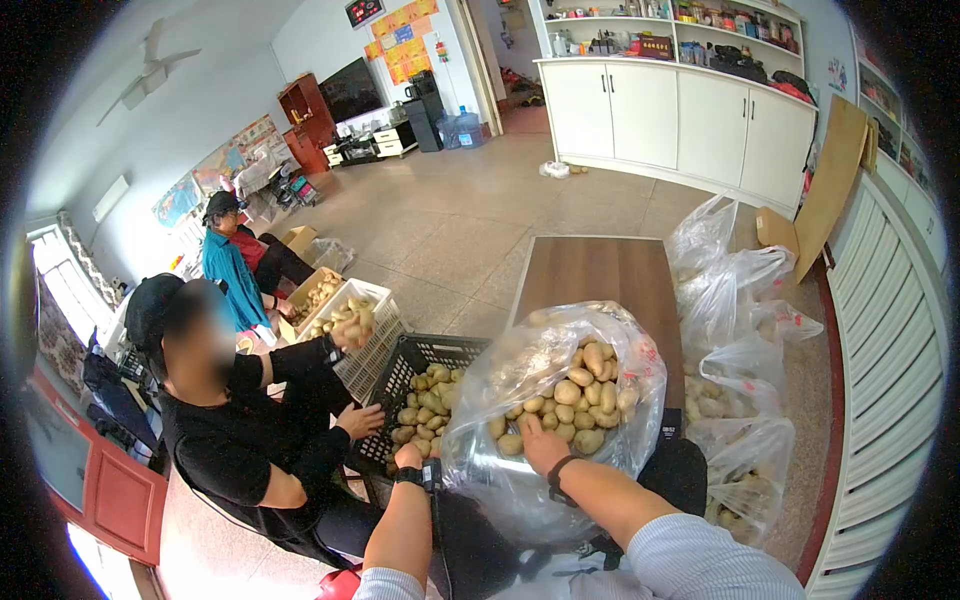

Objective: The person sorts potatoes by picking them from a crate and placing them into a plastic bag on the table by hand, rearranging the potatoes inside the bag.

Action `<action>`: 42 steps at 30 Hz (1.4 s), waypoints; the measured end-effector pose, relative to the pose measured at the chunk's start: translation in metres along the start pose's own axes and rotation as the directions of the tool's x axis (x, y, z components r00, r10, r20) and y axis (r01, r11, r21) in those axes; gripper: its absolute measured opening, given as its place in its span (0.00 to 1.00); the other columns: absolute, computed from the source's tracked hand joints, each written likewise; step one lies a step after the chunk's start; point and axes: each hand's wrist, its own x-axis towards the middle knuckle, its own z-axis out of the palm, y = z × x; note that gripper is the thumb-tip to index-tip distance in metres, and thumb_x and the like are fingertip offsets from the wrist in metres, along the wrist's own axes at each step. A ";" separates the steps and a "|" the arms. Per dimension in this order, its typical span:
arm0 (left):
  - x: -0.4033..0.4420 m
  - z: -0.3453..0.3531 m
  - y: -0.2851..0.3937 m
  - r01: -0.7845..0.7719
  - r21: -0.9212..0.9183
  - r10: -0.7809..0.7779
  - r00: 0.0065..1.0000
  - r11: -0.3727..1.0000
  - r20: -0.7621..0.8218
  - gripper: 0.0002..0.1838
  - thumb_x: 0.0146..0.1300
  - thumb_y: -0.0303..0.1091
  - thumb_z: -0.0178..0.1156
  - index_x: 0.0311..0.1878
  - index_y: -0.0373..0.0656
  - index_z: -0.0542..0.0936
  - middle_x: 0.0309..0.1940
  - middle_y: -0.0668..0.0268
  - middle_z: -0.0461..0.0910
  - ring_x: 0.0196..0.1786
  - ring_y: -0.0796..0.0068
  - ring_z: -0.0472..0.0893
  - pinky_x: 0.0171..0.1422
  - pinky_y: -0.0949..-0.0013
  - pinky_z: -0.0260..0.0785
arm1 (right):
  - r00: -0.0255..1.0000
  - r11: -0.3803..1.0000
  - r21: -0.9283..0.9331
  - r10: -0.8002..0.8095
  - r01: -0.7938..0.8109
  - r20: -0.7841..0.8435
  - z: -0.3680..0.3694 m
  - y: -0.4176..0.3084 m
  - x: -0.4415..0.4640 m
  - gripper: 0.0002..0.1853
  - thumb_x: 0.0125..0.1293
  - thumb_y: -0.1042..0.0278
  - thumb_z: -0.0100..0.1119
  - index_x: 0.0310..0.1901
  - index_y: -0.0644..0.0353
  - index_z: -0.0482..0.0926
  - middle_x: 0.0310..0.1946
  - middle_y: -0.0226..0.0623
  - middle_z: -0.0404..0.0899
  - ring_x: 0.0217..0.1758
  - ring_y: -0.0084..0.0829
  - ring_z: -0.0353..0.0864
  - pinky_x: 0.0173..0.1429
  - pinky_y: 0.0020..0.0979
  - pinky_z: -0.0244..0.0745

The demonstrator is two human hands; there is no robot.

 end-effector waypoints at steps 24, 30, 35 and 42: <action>-0.043 0.019 0.102 0.117 -0.979 0.126 0.982 0.167 0.139 0.11 0.67 0.36 0.54 0.43 0.37 0.77 0.34 0.61 0.80 0.27 0.70 0.80 0.30 0.68 0.74 | 0.998 0.998 -0.030 -0.051 0.052 0.029 0.007 0.005 -0.008 0.15 0.64 0.73 0.48 0.53 0.58 0.68 0.58 0.53 0.70 0.38 0.53 0.84 0.42 0.47 0.80; -0.045 0.028 0.108 0.189 -0.925 0.256 0.925 0.331 0.280 0.14 0.69 0.39 0.56 0.48 0.37 0.75 0.35 0.61 0.80 0.28 0.70 0.81 0.31 0.68 0.76 | 0.996 0.993 -0.106 -0.066 0.059 -0.058 0.007 0.003 -0.013 0.12 0.65 0.70 0.50 0.50 0.55 0.68 0.45 0.51 0.72 0.33 0.49 0.84 0.35 0.46 0.80; -0.045 0.028 0.109 0.216 -0.904 0.232 0.921 0.369 0.314 0.15 0.69 0.40 0.56 0.48 0.37 0.75 0.35 0.61 0.80 0.28 0.70 0.81 0.31 0.67 0.76 | 0.996 0.990 -0.114 -0.084 0.080 -0.026 0.011 0.010 -0.013 0.16 0.66 0.68 0.49 0.55 0.53 0.67 0.45 0.52 0.74 0.34 0.48 0.84 0.37 0.44 0.80; -0.041 0.030 0.109 0.240 -0.900 0.224 0.915 0.365 0.335 0.14 0.68 0.39 0.56 0.47 0.38 0.75 0.35 0.61 0.80 0.28 0.70 0.81 0.31 0.68 0.76 | 0.997 0.995 -0.067 -0.077 0.077 -0.001 0.018 0.010 -0.016 0.25 0.60 0.69 0.56 0.60 0.53 0.64 0.45 0.58 0.75 0.36 0.52 0.83 0.39 0.46 0.79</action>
